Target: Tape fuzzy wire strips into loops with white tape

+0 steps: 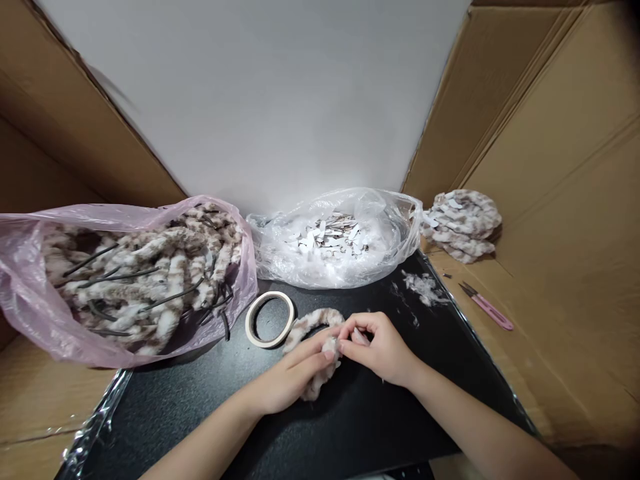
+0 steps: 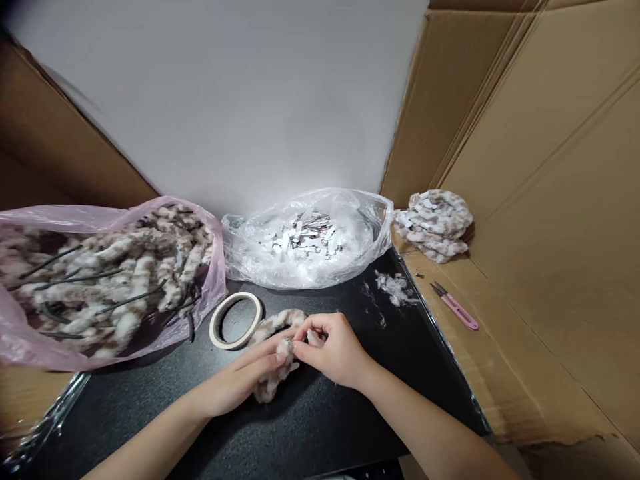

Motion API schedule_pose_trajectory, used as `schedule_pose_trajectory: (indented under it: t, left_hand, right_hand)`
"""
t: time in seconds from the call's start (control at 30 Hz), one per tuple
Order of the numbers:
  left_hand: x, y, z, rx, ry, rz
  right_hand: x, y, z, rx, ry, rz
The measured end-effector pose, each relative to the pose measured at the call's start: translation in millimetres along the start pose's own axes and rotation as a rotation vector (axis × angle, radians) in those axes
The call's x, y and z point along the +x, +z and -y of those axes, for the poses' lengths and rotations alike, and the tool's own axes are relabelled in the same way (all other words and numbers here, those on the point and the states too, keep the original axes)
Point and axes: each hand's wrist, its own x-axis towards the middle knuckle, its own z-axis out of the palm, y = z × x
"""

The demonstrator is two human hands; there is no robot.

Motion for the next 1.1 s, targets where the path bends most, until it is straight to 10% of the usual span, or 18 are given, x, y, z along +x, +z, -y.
schedule_pose_trajectory:
  t: [0.47, 1.1]
  left_hand:
    - [5.0, 2.8, 3.8, 0.039, 0.109, -0.295]
    - [7.7, 16.9, 11.9, -0.326, 0.109, -0.294]
  right_hand:
    - [-5.4, -15.9, 1.6, 0.003, -0.211, 0.226]
    - [-3.4, -1.5, 3.1, -0.339, -0.200, 0.106]
